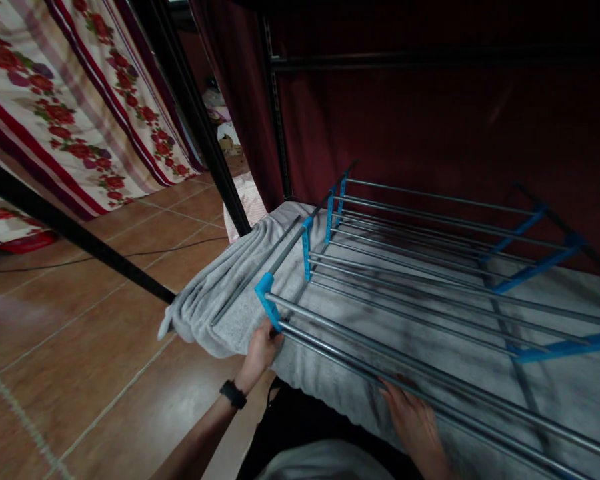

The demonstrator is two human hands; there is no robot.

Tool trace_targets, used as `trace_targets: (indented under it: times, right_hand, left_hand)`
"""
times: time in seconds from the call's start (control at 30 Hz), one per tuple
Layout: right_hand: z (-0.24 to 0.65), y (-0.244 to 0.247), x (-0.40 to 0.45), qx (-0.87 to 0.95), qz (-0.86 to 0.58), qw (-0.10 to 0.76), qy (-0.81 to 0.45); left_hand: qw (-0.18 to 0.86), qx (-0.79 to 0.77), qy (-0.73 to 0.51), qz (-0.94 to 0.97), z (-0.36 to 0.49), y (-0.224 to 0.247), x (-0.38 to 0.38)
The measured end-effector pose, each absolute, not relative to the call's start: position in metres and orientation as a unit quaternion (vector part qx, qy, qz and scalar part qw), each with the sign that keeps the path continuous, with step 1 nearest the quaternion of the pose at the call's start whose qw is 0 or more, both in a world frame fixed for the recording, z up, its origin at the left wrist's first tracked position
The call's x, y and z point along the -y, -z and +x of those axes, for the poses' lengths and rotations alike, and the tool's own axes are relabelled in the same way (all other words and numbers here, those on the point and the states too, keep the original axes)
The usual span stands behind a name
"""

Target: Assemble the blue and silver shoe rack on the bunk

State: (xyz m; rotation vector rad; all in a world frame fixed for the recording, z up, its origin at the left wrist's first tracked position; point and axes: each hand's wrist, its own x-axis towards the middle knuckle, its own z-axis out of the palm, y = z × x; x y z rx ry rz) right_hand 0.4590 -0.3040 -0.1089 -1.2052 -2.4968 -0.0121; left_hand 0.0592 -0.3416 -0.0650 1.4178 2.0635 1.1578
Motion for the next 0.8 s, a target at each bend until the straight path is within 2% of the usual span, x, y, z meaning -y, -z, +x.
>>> trace_targets:
  times: [0.3, 0.57, 0.8]
  right_hand:
    - [0.456, 0.099, 0.296, 0.896, -0.4, 0.191, 0.039]
    - [0.459, 0.1, 0.298, 0.898, -0.403, 0.178, -0.008]
    - [0.458, 0.099, 0.296, 0.901, -0.413, 0.131, -0.034]
  left_hand:
    - [0.269, -0.666, -0.466, 0.517, 0.049, 0.072, 0.336]
    - [0.344, -0.654, -0.437, 0.513, 0.039, 0.072, 0.328]
    - [0.374, -0.651, -0.412, 0.517, 0.033, 0.068, 0.322]
